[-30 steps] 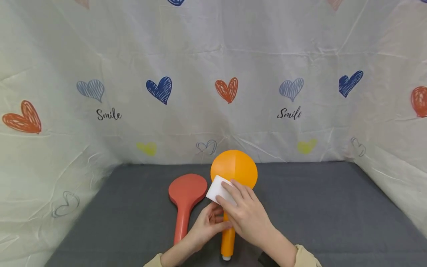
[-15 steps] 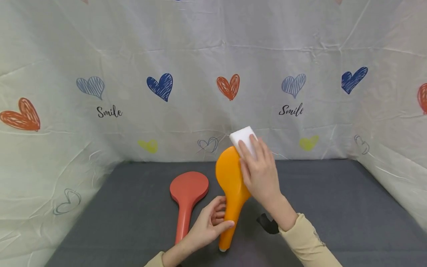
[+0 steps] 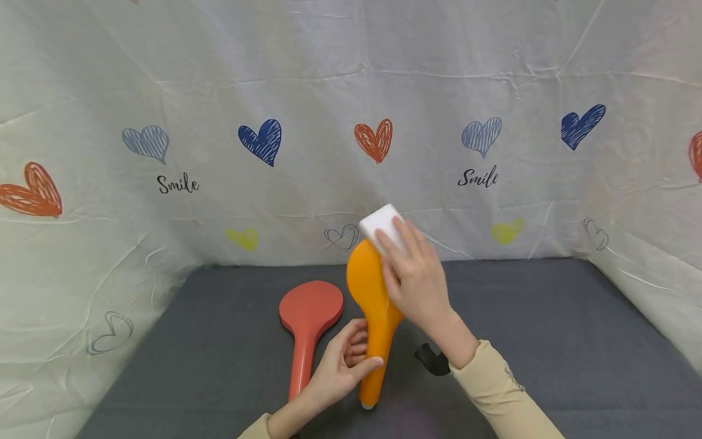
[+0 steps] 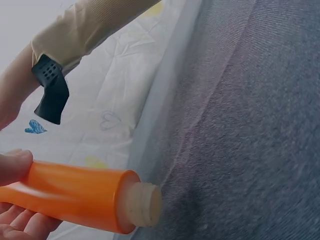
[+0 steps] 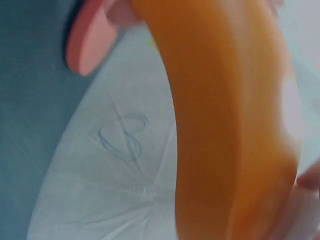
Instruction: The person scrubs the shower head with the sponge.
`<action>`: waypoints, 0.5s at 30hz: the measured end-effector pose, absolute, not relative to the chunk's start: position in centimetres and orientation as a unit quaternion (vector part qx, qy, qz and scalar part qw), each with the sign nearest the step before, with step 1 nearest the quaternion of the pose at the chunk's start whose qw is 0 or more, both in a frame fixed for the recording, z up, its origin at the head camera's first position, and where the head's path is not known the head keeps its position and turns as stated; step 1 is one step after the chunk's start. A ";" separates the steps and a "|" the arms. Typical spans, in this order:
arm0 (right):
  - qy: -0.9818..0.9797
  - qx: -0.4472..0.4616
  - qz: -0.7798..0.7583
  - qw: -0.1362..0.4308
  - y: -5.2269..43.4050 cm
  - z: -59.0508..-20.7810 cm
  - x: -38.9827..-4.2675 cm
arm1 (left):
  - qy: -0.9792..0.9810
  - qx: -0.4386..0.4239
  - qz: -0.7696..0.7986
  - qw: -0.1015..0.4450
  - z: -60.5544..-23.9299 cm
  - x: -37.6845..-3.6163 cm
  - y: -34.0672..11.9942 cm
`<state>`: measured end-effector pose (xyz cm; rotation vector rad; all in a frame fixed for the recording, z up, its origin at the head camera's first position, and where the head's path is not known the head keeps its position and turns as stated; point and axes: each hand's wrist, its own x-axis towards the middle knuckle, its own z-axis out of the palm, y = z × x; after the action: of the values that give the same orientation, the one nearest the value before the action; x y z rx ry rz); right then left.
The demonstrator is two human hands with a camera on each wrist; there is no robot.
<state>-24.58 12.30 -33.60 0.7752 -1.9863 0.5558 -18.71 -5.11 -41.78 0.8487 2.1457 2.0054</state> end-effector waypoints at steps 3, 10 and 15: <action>-0.801 0.275 0.262 0.463 12.9 -33.4 -25.0 | 0.702 0.274 0.656 0.038 -41.5 -18.7 -5.2; -0.759 0.442 0.158 0.451 11.2 -35.9 -22.6 | 0.680 0.277 0.679 0.014 -41.2 -19.2 -5.5; -0.740 0.506 0.122 0.427 11.1 -36.3 -22.4 | 0.662 0.276 0.697 0.030 -41.2 -19.3 -5.3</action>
<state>-22.37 11.15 -36.26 1.2638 -1.8477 0.3050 -19.34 -5.34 -41.24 0.8518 2.0397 2.1478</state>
